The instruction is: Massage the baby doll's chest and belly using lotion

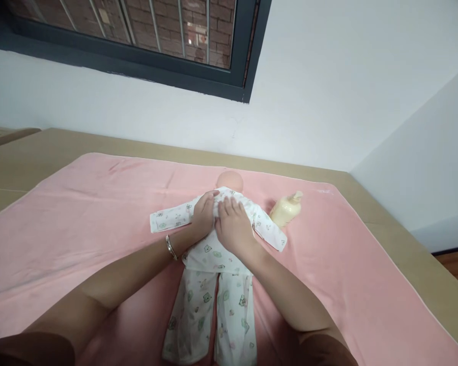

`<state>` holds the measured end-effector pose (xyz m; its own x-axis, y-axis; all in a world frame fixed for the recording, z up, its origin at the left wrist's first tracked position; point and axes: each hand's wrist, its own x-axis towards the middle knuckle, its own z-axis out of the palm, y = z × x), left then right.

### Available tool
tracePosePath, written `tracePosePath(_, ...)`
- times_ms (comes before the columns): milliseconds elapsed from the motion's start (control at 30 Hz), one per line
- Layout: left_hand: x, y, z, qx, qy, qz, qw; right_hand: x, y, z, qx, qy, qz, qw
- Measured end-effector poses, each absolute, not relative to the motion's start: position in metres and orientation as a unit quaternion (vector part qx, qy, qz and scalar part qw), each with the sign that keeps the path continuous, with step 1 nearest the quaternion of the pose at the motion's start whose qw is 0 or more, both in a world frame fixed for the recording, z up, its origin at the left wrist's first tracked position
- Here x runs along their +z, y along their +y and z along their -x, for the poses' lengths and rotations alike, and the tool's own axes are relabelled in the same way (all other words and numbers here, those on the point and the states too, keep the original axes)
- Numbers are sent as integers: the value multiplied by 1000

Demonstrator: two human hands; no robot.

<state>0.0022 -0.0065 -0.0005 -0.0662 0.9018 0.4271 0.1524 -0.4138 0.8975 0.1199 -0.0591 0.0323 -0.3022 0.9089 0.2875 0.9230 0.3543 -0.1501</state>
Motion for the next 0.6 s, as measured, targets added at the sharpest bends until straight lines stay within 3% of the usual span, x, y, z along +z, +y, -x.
tracePosePath(133, 0, -8, -2, 589, 429, -605, 321, 36, -44, -136, 32, -867, 474, 152)
tracePosePath(333, -1, -8, -2, 585, 433, -609, 314, 28, -52, -125, -27, -748, 637, 184)
tracePosePath(500, 1, -9, 0, 556, 448, -627, 313, 31, -56, -124, 6, -872, 462, 162)
tracePosePath(600, 1, -8, -1, 552, 446, -637, 301, 33, -35, -144, 31, -842, 505, 185)
